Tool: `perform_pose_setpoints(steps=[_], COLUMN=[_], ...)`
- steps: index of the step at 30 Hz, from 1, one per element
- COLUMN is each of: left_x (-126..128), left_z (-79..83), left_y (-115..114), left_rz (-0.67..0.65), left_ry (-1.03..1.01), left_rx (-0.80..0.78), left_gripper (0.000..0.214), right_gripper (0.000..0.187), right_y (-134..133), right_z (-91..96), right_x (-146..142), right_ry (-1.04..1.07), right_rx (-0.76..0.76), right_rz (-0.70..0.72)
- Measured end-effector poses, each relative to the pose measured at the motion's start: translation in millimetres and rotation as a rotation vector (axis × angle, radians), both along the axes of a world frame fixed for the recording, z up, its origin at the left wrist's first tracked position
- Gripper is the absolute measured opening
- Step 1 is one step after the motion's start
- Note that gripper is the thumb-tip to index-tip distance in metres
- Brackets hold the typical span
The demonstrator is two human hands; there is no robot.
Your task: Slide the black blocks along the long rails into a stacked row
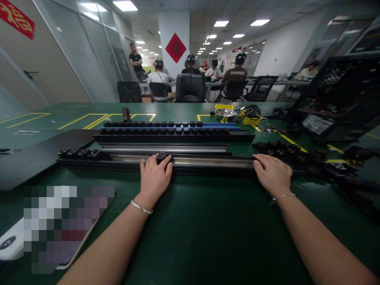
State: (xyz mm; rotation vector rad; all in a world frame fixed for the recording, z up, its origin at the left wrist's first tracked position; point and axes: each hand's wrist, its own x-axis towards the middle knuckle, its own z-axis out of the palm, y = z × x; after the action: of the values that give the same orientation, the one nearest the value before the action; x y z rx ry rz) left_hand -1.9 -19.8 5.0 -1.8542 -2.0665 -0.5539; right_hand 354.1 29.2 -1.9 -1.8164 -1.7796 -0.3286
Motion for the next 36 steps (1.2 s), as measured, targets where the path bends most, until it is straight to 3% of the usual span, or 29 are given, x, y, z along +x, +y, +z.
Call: perform_pose_setpoints(steps=[36], left_x=[4.3], left_z=[1.9], left_y=[-2.4], left_rz=[-0.104], left_ry=[-0.024], left_rx=[-0.025], left_gripper=[0.038], right_gripper=[0.042], right_y=[0.4], right_z=[1.3], right_x=[1.3], right_ry=[-0.006], right_rx=[-0.008], right_rz=[0.021])
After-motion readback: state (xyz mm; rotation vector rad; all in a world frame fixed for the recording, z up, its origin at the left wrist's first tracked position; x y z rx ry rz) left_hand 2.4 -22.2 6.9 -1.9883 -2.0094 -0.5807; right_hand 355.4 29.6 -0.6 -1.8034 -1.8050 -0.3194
